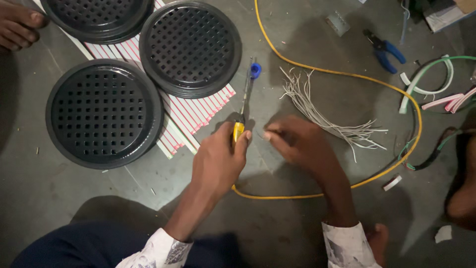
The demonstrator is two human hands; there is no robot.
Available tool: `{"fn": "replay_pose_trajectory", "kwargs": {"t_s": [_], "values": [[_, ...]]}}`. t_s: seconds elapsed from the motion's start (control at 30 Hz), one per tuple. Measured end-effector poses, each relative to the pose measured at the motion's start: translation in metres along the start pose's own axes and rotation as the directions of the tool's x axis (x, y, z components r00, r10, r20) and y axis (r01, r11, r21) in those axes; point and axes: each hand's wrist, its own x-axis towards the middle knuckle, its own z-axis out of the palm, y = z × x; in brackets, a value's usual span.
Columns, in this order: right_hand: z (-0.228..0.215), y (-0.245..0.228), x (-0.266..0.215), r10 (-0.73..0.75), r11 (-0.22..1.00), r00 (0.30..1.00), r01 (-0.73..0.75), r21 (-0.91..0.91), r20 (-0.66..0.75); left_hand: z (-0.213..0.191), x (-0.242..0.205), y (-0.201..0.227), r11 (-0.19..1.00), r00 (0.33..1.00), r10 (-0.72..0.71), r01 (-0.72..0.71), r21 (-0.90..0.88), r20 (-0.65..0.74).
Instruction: The person sits on the floor and uses a soldering iron to tin the ends of white wires. They then solder these wires to the ends of red and white striped tubes. The person works on multiple wires and tubes in sequence.
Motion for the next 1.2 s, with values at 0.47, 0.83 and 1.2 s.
{"fn": "replay_pose_trajectory", "kwargs": {"t_s": [0.47, 0.83, 1.2], "values": [[0.005, 0.017, -0.002, 0.109, 0.99, 0.994, -0.107, -0.095, 0.012, 0.002, 0.0, -0.004, 0.998, 0.998, 0.058, -0.059, -0.005, -0.008], [0.002, 0.032, 0.002, 0.01, 0.979, 0.991, -0.036, -0.202, -0.132, 0.006, -0.004, -0.005, 0.992, 0.991, 0.095, -0.086, -0.092, 0.097], [0.0, 0.026, 0.002, 0.135, 0.978, 0.98, -0.156, -0.138, -0.145, 0.009, -0.002, -0.009, 0.986, 0.986, 0.093, -0.072, -0.149, 0.136]]}}
